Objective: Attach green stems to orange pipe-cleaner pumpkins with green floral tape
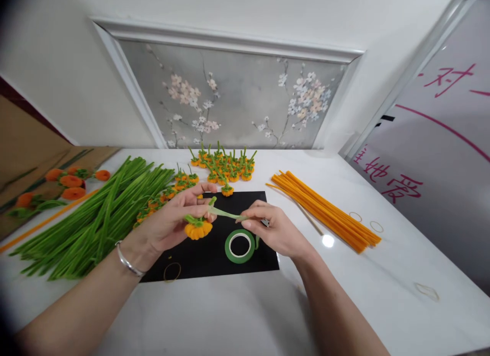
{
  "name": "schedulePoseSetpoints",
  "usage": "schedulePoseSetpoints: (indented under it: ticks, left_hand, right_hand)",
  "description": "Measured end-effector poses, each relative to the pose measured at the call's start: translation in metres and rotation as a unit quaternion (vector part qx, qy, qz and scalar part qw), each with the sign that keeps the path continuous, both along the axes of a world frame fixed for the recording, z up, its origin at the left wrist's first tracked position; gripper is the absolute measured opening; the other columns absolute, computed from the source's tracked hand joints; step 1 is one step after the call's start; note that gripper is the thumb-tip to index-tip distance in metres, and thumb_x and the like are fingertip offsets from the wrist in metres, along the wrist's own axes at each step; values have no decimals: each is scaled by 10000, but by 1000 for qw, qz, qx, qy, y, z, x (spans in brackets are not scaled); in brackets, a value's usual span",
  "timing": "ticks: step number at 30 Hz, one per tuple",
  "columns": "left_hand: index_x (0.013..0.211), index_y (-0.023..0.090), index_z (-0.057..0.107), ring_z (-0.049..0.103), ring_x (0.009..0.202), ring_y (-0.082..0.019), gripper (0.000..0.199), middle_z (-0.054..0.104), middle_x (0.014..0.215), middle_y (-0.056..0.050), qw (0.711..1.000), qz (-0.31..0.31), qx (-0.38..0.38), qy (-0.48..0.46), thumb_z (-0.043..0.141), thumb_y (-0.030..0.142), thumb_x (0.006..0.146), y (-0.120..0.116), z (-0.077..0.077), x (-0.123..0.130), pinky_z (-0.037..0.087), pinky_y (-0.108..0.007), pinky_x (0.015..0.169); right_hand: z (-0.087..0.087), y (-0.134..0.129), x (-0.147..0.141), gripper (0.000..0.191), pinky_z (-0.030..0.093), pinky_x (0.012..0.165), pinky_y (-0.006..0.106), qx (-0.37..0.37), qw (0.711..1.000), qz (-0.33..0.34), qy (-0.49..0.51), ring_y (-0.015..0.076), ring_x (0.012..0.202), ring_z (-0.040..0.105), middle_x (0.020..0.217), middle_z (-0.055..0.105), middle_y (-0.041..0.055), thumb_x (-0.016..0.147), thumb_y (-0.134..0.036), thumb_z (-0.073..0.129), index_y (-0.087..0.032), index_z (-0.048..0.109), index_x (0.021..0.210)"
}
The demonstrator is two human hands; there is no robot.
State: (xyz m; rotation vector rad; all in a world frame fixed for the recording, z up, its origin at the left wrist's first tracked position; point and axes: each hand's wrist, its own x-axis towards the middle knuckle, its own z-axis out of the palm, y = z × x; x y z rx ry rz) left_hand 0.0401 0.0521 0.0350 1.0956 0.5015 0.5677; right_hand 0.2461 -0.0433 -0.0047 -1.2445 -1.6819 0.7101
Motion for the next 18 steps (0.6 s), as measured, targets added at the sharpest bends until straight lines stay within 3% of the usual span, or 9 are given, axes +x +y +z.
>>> schedulePoseSetpoints:
  ticks: [2,5,8,10,13,15,18]
  left_hand:
    - [994,184,587,623,600,-110,333,637,646,-4,1000,15,-11,-4,742,148,702,-1,4,-1,462,-179,533]
    - [975,183,592,629,599,-112,304,655,661,-16,1000,24,-12,3,738,148,710,-3,7,-2,459,-175,522]
    - [972,186,589,633,612,-111,286,672,680,-27,1000,28,-7,9,727,146,724,-1,1,0,462,-175,541]
    - [969,184,583,629,610,-108,295,670,671,-26,999,30,-11,23,732,141,717,2,-8,2,460,-174,551]
    - [970,179,572,607,569,-99,288,675,671,-38,997,30,-28,59,726,148,728,9,-21,2,446,-175,529]
    - [977,177,569,595,555,-91,276,667,673,-35,997,16,-29,69,712,142,744,12,-27,0,432,-169,514]
    - [976,172,579,607,590,-92,273,623,667,-4,998,-30,-11,54,706,117,742,14,-26,-4,422,-160,515]
  right_hand:
    - [-4,2,-3,193,463,626,263,86,991,-64,-77,141,710,565,816,589,40,904,-277,544,-194,717,927]
    - [-13,3,-4,241,474,638,278,191,951,-145,-195,157,710,575,808,595,62,925,-234,495,-199,717,1012]
    - [-19,3,2,258,464,628,273,228,910,-220,-269,157,664,574,718,596,50,931,-238,490,-209,721,1044]
    - [-20,3,7,252,446,607,268,212,896,-247,-303,157,632,582,660,597,36,928,-254,504,-220,732,1029]
    - [-17,1,13,220,429,573,256,114,925,-196,-306,148,624,598,722,658,22,902,-302,558,-262,732,1031]
    - [-13,-2,17,234,418,538,240,17,957,-105,-271,128,584,569,748,658,-2,829,-355,655,-288,725,1042]
    - [-8,-6,27,392,405,513,223,-89,977,4,-195,113,559,508,684,589,-29,721,-417,745,-284,711,1088]
